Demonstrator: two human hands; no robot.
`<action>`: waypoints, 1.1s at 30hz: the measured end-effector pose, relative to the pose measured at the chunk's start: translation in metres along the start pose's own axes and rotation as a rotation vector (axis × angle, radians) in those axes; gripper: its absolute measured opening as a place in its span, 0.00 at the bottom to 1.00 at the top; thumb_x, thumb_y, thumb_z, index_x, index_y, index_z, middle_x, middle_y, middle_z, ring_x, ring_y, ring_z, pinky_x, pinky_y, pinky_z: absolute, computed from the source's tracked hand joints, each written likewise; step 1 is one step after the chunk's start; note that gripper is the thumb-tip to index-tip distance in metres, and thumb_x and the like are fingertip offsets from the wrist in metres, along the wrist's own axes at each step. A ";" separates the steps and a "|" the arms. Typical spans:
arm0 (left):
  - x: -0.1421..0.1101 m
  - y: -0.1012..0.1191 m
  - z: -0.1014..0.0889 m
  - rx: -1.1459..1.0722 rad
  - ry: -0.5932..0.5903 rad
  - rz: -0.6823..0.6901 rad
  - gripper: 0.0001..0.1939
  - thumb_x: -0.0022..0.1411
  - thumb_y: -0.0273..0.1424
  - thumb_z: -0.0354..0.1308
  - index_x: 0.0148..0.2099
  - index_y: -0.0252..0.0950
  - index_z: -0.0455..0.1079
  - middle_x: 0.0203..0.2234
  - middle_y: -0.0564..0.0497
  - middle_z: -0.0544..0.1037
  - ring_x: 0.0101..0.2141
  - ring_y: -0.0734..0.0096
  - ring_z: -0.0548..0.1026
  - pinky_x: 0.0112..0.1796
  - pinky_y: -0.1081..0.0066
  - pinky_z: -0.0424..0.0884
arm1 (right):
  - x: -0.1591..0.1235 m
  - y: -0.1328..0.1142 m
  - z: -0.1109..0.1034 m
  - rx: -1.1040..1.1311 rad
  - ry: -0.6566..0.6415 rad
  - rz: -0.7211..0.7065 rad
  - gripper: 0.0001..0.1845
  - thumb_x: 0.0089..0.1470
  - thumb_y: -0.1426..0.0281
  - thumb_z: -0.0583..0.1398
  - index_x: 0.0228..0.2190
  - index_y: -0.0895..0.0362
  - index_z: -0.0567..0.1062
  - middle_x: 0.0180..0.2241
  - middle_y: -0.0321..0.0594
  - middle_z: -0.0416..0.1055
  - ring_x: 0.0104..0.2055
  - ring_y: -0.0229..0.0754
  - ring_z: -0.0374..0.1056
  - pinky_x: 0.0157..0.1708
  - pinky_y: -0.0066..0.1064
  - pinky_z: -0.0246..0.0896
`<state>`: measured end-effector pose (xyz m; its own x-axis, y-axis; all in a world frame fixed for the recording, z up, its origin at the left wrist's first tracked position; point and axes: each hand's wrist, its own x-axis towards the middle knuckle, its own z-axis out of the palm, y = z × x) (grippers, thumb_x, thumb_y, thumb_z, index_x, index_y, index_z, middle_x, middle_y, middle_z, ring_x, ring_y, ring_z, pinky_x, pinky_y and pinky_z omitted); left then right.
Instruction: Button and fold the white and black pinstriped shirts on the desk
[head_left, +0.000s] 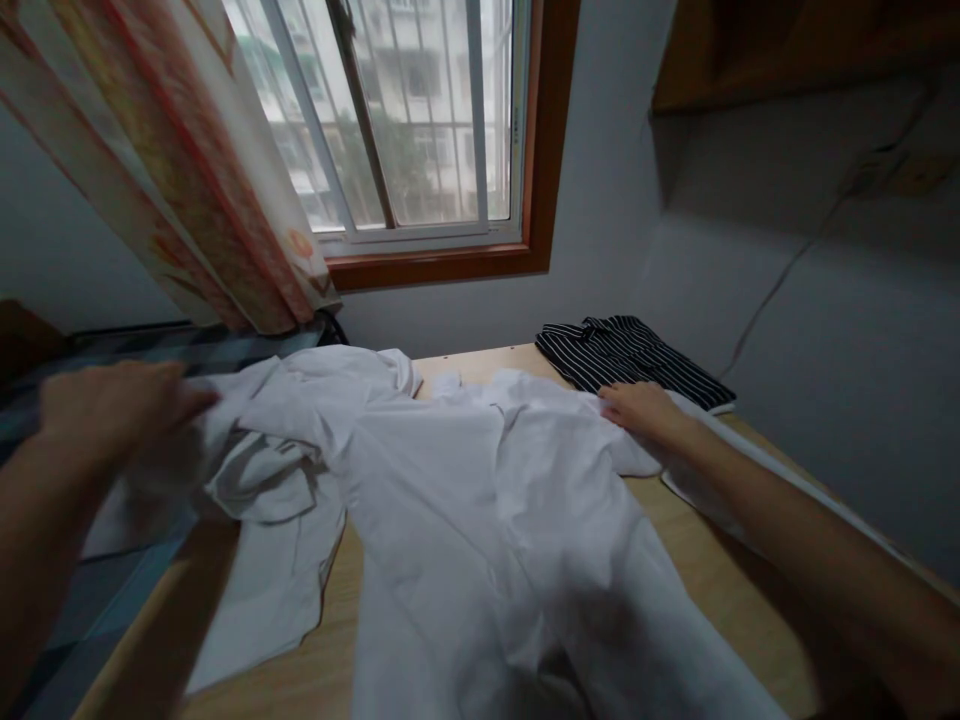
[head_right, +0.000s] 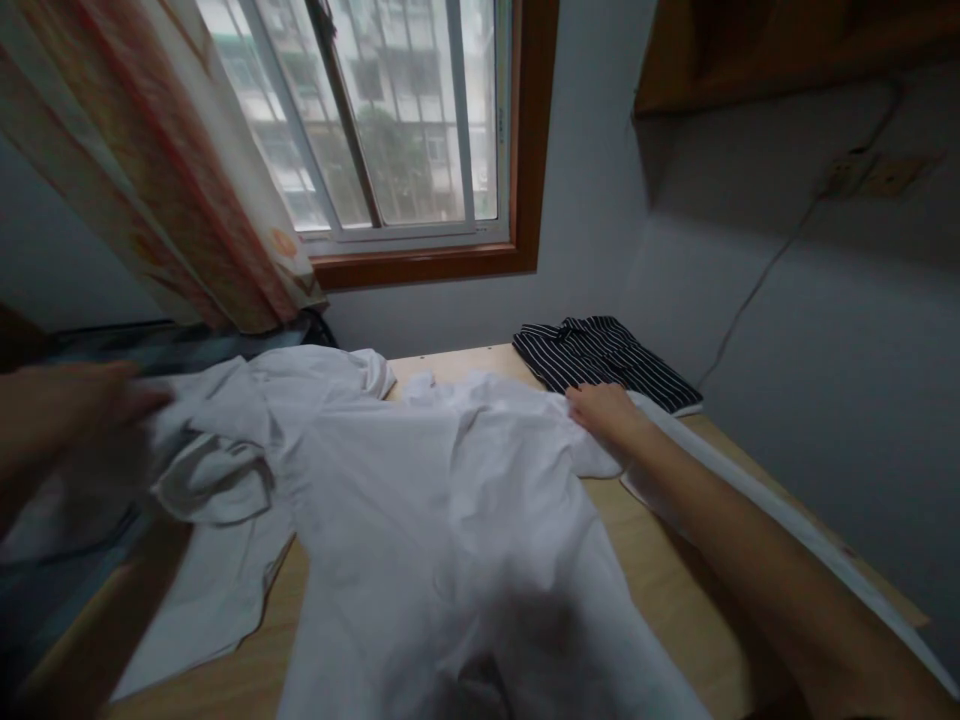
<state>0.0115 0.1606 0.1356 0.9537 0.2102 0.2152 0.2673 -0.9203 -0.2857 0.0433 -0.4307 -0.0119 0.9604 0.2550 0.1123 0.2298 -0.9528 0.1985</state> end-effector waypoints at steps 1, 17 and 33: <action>-0.001 0.002 0.001 0.102 -0.053 -0.049 0.43 0.59 0.62 0.30 0.36 0.32 0.72 0.29 0.46 0.74 0.39 0.58 0.68 0.39 0.62 0.58 | 0.003 -0.001 0.000 0.010 -0.046 -0.013 0.13 0.59 0.67 0.56 0.42 0.58 0.75 0.39 0.49 0.74 0.38 0.48 0.70 0.35 0.33 0.54; -0.047 0.291 0.089 -0.327 -0.026 0.670 0.34 0.65 0.48 0.48 0.67 0.37 0.55 0.65 0.37 0.56 0.65 0.44 0.51 0.60 0.44 0.46 | 0.125 -0.128 0.034 0.510 0.094 0.035 0.20 0.59 0.66 0.58 0.52 0.60 0.70 0.50 0.51 0.68 0.52 0.49 0.63 0.51 0.36 0.55; -0.059 0.282 0.111 -0.493 -0.003 0.776 0.31 0.66 0.50 0.45 0.67 0.45 0.54 0.65 0.48 0.60 0.64 0.49 0.55 0.60 0.38 0.44 | 0.173 -0.121 0.009 0.714 0.511 0.448 0.18 0.62 0.65 0.52 0.40 0.59 0.79 0.44 0.50 0.67 0.46 0.49 0.65 0.48 0.36 0.57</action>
<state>0.0456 -0.0748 -0.0614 0.8415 -0.5251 0.1268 -0.5365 -0.8399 0.0820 0.1825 -0.2725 -0.0255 0.8371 -0.2730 0.4741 0.0642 -0.8116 -0.5807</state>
